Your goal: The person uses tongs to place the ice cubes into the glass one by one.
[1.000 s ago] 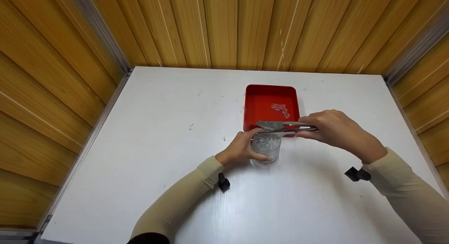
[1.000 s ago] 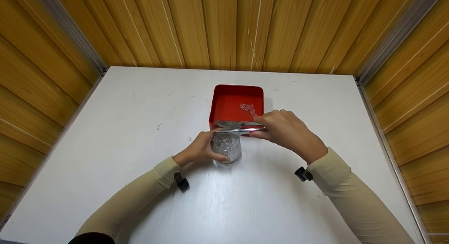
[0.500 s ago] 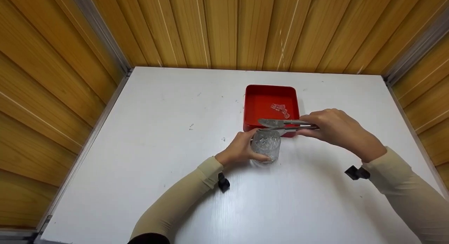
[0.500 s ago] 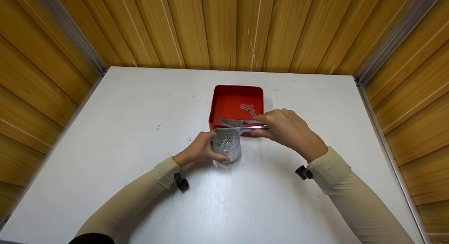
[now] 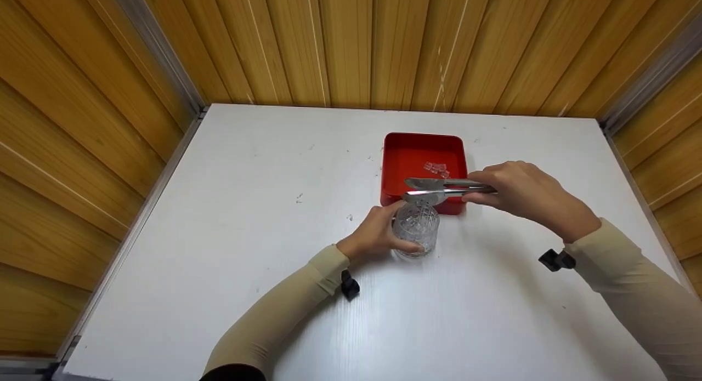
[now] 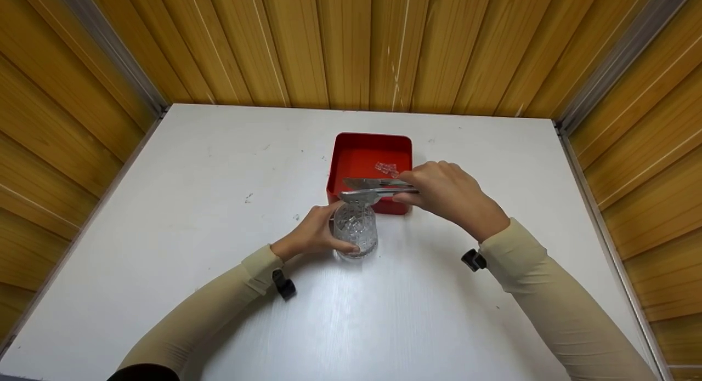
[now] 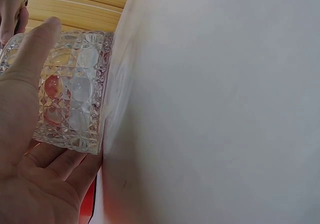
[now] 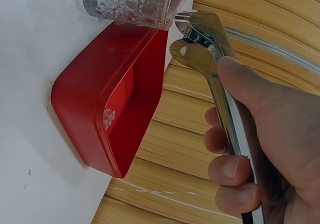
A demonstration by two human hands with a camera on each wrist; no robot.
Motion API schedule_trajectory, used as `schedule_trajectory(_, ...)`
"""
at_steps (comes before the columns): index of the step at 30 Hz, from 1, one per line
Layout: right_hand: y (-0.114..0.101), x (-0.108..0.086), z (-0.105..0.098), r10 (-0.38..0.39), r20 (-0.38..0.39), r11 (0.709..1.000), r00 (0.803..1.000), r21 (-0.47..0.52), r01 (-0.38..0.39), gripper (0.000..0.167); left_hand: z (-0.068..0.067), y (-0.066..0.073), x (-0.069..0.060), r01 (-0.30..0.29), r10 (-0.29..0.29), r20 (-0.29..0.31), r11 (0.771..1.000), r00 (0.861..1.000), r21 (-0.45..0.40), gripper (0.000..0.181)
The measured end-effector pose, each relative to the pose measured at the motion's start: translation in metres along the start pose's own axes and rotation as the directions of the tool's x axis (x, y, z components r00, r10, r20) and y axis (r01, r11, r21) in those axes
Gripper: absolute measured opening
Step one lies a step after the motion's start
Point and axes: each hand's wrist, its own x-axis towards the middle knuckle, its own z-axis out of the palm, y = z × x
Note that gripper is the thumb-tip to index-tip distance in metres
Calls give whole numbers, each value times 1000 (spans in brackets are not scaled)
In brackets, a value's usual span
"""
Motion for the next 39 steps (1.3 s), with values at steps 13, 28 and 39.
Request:
schedule_trajectory(13, 14, 23, -5, 125, 90, 992, 988, 7, -126, 15, 0, 1, -1, 3, -3, 2, 1000, 1000, -20, 82)
schedule_trajectory(28, 40, 47, -1, 163, 148, 987, 976, -15, -162, 16, -1, 1, 0, 0, 0, 5, 999, 1000, -36, 81)
schedule_trajectory(39, 53, 65, 1, 207, 206, 978, 956, -24, -207, 24, 0, -1, 1, 6, -5, 14, 999, 1000, -34, 82)
